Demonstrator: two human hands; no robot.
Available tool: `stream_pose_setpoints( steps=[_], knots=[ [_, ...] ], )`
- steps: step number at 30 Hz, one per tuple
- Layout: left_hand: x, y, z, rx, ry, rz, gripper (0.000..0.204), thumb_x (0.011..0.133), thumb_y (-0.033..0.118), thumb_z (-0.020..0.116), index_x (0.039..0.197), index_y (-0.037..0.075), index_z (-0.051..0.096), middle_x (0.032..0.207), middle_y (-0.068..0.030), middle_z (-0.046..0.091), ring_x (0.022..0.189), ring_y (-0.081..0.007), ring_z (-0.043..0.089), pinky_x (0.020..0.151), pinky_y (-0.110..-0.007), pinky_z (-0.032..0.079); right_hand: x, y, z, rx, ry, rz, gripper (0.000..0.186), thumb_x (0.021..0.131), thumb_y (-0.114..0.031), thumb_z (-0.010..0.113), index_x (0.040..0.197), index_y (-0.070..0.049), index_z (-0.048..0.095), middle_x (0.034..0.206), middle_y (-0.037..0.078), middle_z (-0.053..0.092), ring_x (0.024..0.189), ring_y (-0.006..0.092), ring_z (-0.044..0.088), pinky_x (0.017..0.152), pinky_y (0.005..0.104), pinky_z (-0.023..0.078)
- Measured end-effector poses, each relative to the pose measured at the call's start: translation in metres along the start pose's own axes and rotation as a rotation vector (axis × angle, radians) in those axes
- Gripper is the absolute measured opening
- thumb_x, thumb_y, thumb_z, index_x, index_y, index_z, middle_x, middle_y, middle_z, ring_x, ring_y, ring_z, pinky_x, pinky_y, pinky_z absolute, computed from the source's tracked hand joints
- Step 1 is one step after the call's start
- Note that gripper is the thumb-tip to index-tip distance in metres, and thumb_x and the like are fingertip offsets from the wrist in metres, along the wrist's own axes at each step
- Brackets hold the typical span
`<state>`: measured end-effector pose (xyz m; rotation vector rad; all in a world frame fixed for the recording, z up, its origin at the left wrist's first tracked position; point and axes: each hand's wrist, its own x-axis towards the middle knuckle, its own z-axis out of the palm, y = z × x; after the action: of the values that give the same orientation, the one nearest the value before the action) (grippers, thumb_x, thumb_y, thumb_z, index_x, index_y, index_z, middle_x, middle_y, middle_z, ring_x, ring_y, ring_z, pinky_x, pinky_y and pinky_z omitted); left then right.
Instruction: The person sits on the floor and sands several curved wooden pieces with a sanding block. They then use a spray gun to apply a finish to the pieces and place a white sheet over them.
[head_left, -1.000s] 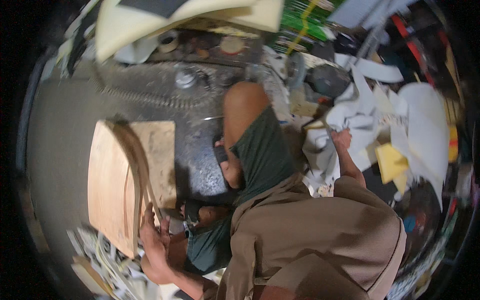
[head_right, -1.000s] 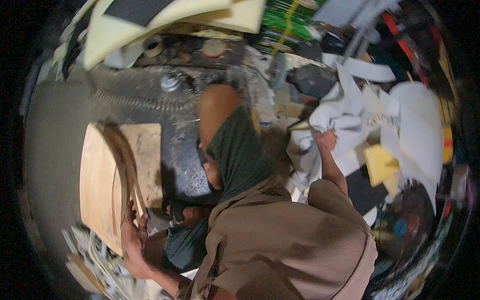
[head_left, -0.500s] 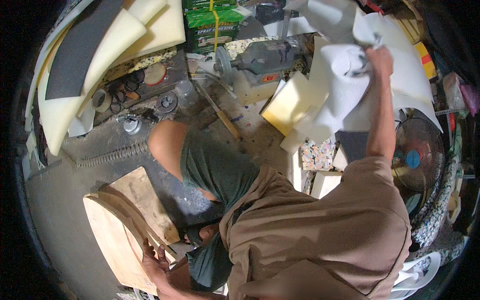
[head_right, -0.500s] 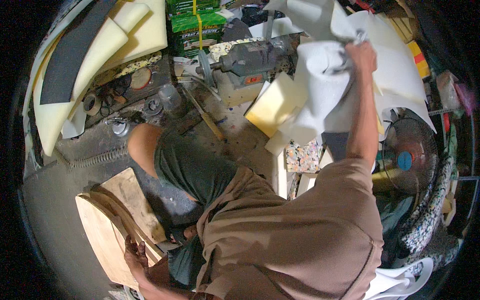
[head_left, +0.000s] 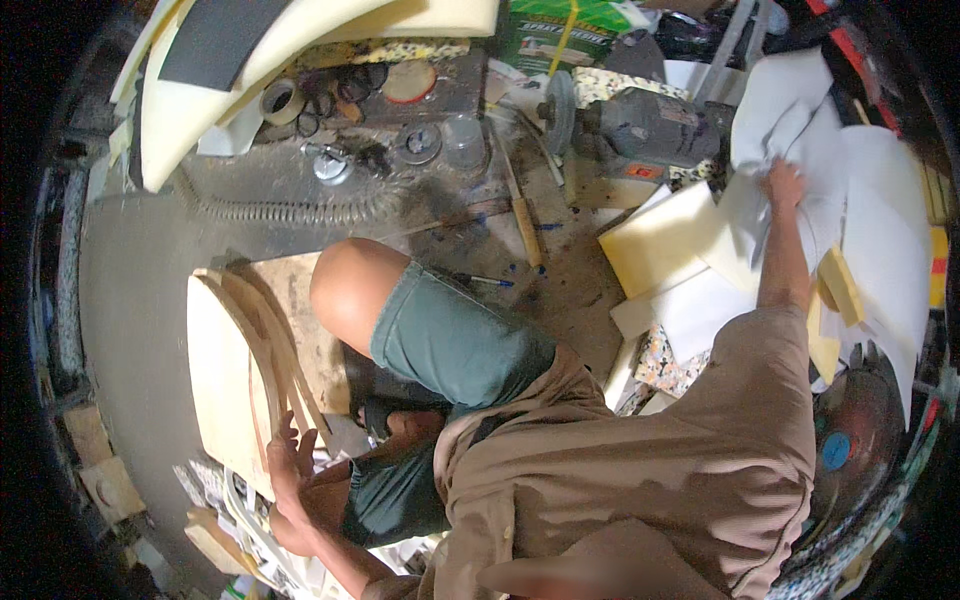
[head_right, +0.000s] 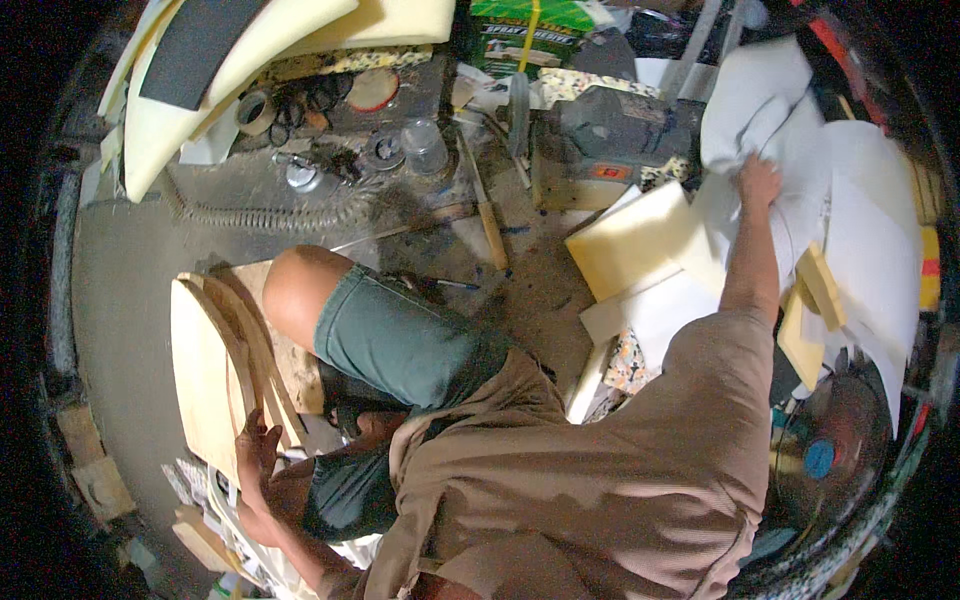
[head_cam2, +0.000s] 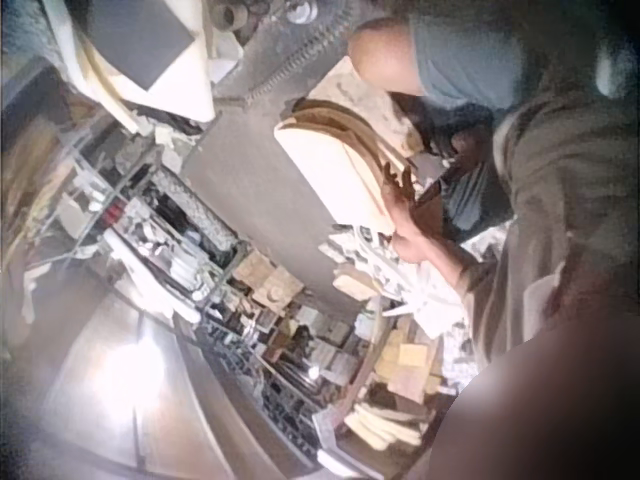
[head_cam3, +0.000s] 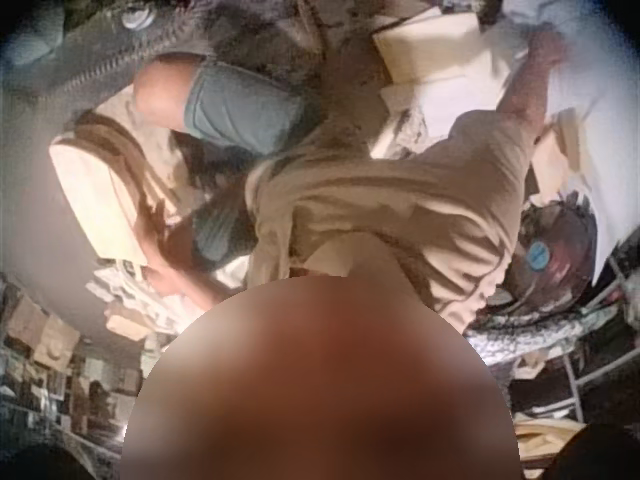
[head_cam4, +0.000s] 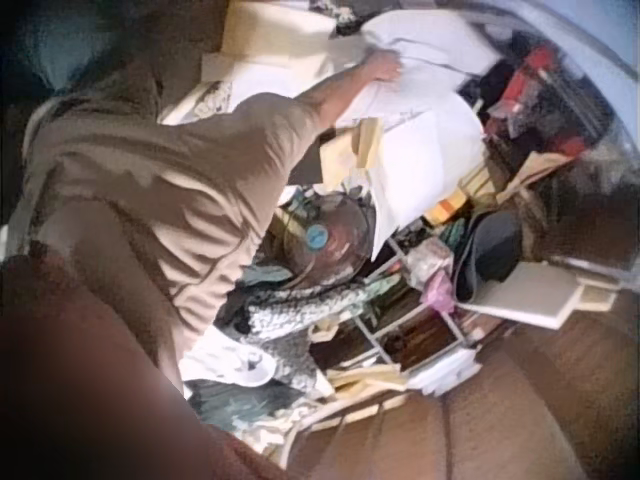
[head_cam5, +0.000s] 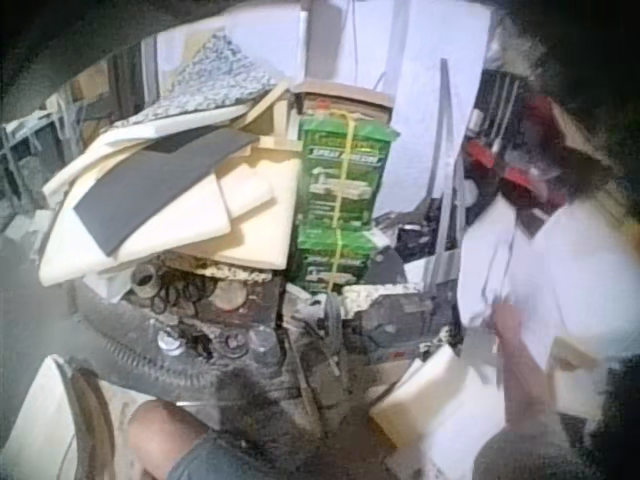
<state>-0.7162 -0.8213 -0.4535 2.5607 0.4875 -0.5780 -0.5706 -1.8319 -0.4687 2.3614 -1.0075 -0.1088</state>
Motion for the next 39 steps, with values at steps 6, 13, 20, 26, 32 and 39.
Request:
stream_pose_setpoints(
  steps=[6, 13, 20, 26, 32, 39],
  knots=[
    [-0.028, -0.001, 0.001, -0.279, 0.139, 0.006, 0.052, 0.087, 0.014, 0.075, 0.133, 0.002, 0.055, 0.095, -0.0188, 0.065, 0.08, -0.0233, 0.059, 0.069, -0.036, 0.051, -0.002, -0.041, 0.049, 0.102, -0.528, -0.219, 0.104, 0.059, -0.064, 0.084, 0.141, -0.011, 0.049, 0.142, 0.019, 0.051, 0.132, 0.0364, 0.048, 0.106, 0.0481, 0.044],
    [-0.026, 0.024, -0.004, -0.543, 0.072, -0.168, 0.048, 0.09, 0.012, 0.072, 0.133, 0.0, 0.054, 0.096, -0.0162, 0.065, 0.074, -0.0211, 0.061, 0.064, -0.034, 0.05, -0.116, -0.113, -0.05, 0.538, 0.136, -0.3, 0.059, 0.084, -0.045, 0.072, 0.123, -0.003, 0.062, 0.119, 0.023, 0.065, 0.106, 0.0382, 0.064, 0.09, 0.0444, 0.052],
    [-0.036, 0.033, -0.009, -0.305, 0.226, 0.13, 0.047, 0.088, 0.005, 0.071, 0.133, -0.001, 0.055, 0.102, -0.0201, 0.067, 0.089, -0.025, 0.064, 0.076, -0.036, 0.053, -0.308, -0.317, -0.042, 0.931, -0.46, -1.109, 0.041, 0.088, -0.031, 0.064, 0.117, -0.003, 0.063, 0.113, 0.023, 0.065, 0.103, 0.0401, 0.063, 0.085, 0.0501, 0.051],
    [-0.101, 0.104, -0.052, -0.401, 0.276, -0.052, 0.049, 0.091, 0.012, 0.068, 0.134, -0.005, 0.052, 0.114, -0.0212, 0.064, 0.104, -0.0272, 0.063, 0.088, -0.035, 0.052, -0.412, -0.416, -0.002, 0.754, -0.005, -1.397, 0.037, 0.089, -0.031, 0.064, 0.116, -0.005, 0.061, 0.098, 0.019, 0.066, 0.085, 0.036, 0.068, 0.066, 0.0438, 0.058],
    [-0.114, 0.133, -0.076, -0.066, 0.33, 0.049, 0.053, 0.092, 0.022, 0.069, 0.134, -0.006, 0.053, 0.113, -0.0222, 0.067, 0.106, -0.0271, 0.063, 0.087, -0.036, 0.051, -0.4, -0.418, 0.008, 0.509, -0.272, -1.38, 0.036, 0.091, -0.033, 0.061, 0.117, -0.006, 0.06, 0.096, 0.019, 0.065, 0.085, 0.0349, 0.069, 0.067, 0.0455, 0.057],
    [-0.053, 0.118, -0.06, -0.101, 0.187, 0.105, 0.05, 0.086, 0.013, 0.073, 0.131, -0.002, 0.057, 0.118, -0.0206, 0.066, 0.113, -0.033, 0.063, 0.093, -0.039, 0.051, -0.413, -0.382, -0.024, 0.512, -0.683, -1.201, 0.037, 0.089, -0.022, 0.063, 0.119, -0.002, 0.055, 0.112, 0.021, 0.063, 0.092, 0.0329, 0.067, 0.076, 0.0441, 0.054]
  ],
)
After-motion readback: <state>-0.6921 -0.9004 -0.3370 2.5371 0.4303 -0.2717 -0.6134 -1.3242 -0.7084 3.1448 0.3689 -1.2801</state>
